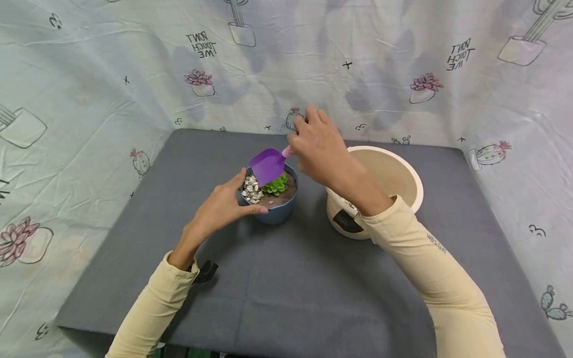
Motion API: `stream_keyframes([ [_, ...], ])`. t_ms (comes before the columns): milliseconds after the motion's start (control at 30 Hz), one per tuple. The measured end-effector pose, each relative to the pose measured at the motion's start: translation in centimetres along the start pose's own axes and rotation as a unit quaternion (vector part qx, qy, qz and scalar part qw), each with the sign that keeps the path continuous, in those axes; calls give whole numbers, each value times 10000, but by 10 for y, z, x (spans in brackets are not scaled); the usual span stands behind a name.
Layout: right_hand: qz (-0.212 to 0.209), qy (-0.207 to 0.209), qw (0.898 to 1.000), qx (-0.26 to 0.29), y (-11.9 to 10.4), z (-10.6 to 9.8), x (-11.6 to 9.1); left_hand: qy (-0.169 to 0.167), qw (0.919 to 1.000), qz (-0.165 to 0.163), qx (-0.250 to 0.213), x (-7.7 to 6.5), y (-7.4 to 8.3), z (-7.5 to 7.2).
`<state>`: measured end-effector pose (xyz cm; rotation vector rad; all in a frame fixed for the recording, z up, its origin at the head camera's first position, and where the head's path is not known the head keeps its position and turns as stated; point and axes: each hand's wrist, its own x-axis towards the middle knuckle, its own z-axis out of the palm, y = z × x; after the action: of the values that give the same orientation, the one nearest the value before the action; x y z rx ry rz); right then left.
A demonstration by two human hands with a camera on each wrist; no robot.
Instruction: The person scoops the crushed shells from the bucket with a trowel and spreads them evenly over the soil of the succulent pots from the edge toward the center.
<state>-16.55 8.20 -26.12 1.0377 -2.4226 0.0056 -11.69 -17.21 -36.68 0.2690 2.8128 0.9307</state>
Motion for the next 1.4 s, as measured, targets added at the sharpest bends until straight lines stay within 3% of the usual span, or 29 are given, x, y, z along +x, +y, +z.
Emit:
stream_keyframes([
  [233, -117, 365, 9988, -293, 3, -5, -3, 134, 9998, 136, 74, 2, 1, 1],
  [400, -46, 693, 9976, -70, 6, -12, -8, 407, 9987, 172, 258, -2, 3, 4],
  [500, 130, 891, 9959, 108, 14, -19, -18, 689, 9968, 104, 381, -5, 13, 11],
  [633, 280, 1109, 9930, 278, 29, -29, -35, 1237, 9888, -18, 839, -11, 27, 24],
  [767, 331, 1370, 9895, 322, 47, -41, -54, 1704, 9745, -158, 1449, -17, 38, 34],
  [833, 343, 1438, 9884, 334, 56, -46, -64, 1765, 9701, -227, 1647, -19, 40, 36],
  [933, 435, 1392, 9886, 365, 72, -55, -82, 1646, 9720, -260, 1656, -21, 43, 36],
  [1033, 587, 1288, 9896, 239, 90, -64, -103, 1476, 9773, 51, 1519, -16, 50, 33],
  [1167, 642, 1110, 9915, -231, 108, -69, -126, 1318, 9762, 1062, 1355, -1, 66, 31],
  [1267, 581, 690, 9943, -566, 115, -65, -136, 1093, 9710, 1791, 1144, 11, 83, 35],
  [1400, 501, -34, 9948, -883, 119, -52, -140, 680, 9687, 2245, 817, 25, 107, 49],
])
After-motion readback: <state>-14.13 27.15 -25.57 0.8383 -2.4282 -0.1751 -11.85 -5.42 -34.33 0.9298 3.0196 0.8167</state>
